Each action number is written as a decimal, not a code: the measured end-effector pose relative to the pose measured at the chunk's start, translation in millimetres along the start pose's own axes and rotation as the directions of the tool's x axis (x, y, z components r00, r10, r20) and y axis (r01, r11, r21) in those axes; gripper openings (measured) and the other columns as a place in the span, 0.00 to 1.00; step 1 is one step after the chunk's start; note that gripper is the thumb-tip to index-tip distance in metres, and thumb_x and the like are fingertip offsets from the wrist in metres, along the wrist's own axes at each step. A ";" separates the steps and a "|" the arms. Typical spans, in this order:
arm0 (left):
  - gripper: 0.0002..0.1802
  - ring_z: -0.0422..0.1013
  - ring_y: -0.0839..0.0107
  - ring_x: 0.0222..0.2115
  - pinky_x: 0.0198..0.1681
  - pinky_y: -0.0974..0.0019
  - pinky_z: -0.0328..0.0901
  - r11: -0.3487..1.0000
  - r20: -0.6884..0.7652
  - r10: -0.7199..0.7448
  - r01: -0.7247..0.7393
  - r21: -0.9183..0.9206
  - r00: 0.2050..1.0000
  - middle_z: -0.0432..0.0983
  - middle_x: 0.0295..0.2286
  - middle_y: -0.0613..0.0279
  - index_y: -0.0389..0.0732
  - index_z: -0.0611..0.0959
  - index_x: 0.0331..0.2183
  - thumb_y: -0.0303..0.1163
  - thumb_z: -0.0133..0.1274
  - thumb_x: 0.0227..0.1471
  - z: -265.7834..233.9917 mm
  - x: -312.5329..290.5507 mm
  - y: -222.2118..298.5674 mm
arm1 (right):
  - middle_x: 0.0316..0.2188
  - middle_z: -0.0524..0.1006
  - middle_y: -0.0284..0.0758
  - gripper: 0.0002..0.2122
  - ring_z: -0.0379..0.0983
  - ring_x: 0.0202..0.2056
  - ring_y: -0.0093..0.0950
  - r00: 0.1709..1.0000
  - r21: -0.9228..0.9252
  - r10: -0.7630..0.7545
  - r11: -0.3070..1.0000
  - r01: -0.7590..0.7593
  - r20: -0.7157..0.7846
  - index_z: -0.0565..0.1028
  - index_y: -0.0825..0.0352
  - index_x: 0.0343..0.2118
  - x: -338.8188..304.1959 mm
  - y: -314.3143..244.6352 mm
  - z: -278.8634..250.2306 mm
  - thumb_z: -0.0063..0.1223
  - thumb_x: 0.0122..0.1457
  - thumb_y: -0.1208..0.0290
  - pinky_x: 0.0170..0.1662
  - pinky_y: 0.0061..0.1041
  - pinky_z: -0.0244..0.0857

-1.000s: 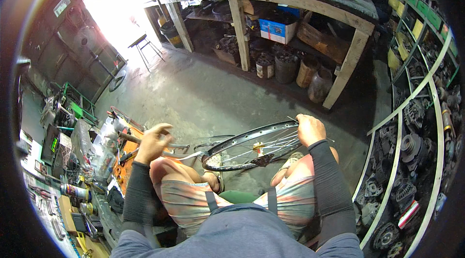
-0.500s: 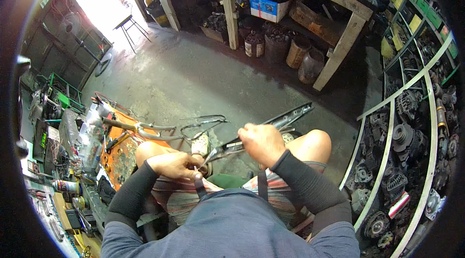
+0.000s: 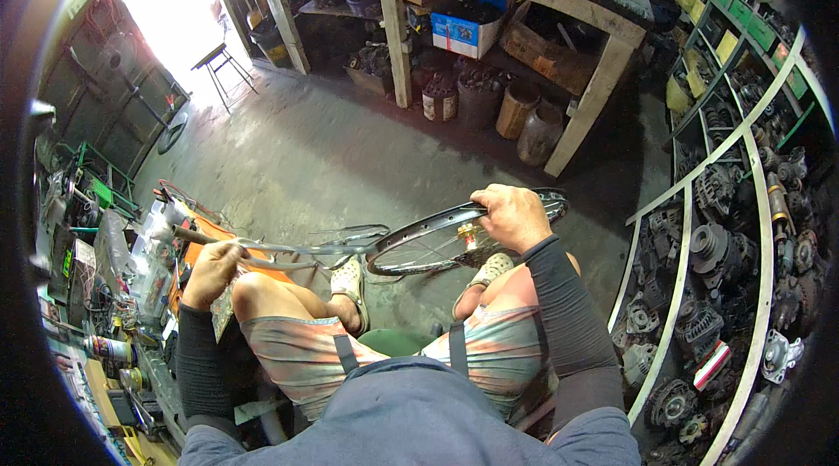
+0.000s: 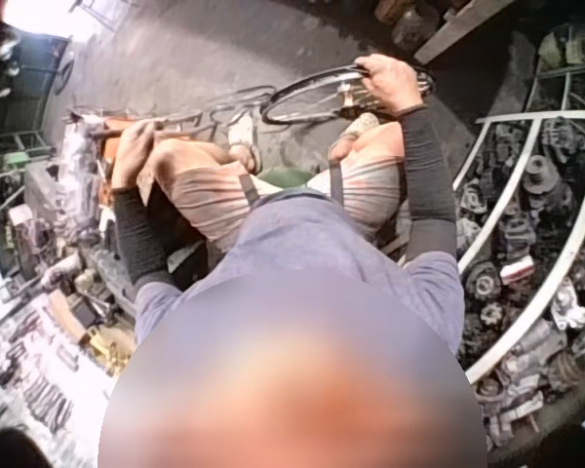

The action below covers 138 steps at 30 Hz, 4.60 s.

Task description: The person sits on the floor in a workshop and uses a spoke wrench to tighten the nipples on a bicycle wheel. They rotate the wheel and adjust multiple spokes to true the rim.

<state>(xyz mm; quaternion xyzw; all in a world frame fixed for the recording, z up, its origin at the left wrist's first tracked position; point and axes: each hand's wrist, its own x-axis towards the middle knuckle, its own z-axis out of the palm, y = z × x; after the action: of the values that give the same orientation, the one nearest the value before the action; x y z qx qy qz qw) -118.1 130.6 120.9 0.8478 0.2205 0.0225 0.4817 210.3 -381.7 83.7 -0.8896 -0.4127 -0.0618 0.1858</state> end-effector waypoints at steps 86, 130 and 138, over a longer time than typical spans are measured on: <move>0.14 0.81 0.56 0.23 0.33 0.55 0.75 0.957 -0.242 0.291 -0.277 0.091 0.926 0.83 0.23 0.44 0.32 0.90 0.32 0.33 0.64 0.46 223.2 61.8 12.2 | 0.38 0.87 0.40 0.10 0.85 0.39 0.35 0.798 0.546 0.493 0.798 -0.257 -0.346 0.87 0.67 0.47 -5.3 -19.6 54.0 0.68 0.66 0.72 0.47 0.36 0.78; 0.10 0.85 0.72 0.43 0.50 0.63 0.81 0.575 0.078 0.599 -0.360 -0.735 0.797 0.90 0.44 0.57 0.37 0.91 0.52 0.25 0.63 0.72 280.3 165.7 184.7 | 0.32 0.85 0.39 0.13 0.82 0.33 0.34 0.843 0.842 0.532 0.418 -0.341 0.077 0.86 0.71 0.47 -24.2 -93.6 199.2 0.72 0.67 0.67 0.42 0.33 0.76; 0.17 0.80 0.77 0.37 0.42 0.70 0.76 0.551 -0.195 0.673 -0.659 -0.513 0.714 0.88 0.49 0.57 0.42 0.86 0.60 0.33 0.61 0.74 171.0 161.7 225.7 | 0.48 0.90 0.37 0.18 0.83 0.47 0.25 0.865 0.899 0.352 0.119 -0.421 0.359 0.85 0.70 0.60 -22.2 -97.6 217.1 0.69 0.71 0.69 0.54 0.30 0.77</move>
<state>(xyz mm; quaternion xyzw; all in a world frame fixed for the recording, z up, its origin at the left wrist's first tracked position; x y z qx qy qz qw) 150.0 -42.4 187.8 0.6923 -0.1387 0.2546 0.6608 112.5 -257.0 -95.4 -0.6598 -0.1216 0.2794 0.6868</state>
